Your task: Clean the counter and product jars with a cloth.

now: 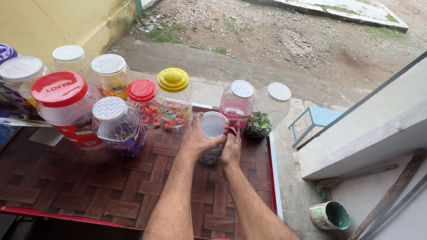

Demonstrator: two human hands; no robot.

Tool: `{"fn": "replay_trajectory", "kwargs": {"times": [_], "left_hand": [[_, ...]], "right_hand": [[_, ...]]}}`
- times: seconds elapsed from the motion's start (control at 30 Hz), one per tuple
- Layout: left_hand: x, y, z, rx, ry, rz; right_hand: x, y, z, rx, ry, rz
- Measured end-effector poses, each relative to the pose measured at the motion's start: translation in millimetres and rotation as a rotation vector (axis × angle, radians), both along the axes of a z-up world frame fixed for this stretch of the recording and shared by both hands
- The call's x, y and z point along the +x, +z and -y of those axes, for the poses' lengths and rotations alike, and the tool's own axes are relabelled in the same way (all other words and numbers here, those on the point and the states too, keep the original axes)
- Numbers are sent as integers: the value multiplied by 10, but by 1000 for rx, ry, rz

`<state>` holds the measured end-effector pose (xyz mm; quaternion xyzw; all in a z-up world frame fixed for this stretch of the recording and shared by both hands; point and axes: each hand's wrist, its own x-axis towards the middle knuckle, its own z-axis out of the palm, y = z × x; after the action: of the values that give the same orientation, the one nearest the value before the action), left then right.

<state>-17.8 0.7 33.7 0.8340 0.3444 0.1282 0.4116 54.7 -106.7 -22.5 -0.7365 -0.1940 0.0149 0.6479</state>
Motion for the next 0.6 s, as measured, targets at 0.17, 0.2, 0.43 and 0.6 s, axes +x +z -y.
{"fn": "replay_trajectory", "kwargs": {"times": [0.17, 0.2, 0.43, 0.6], "left_hand": [[120, -96, 121, 167, -34, 30], [143, -91, 146, 208, -37, 22], [177, 142, 257, 322, 107, -78], [113, 383, 209, 242, -55, -256]], "right_hand": [[210, -634, 249, -23, 56, -838], [227, -667, 278, -94, 101, -1029], [186, -118, 115, 39, -91, -647], [93, -124, 172, -99, -64, -555]]}}
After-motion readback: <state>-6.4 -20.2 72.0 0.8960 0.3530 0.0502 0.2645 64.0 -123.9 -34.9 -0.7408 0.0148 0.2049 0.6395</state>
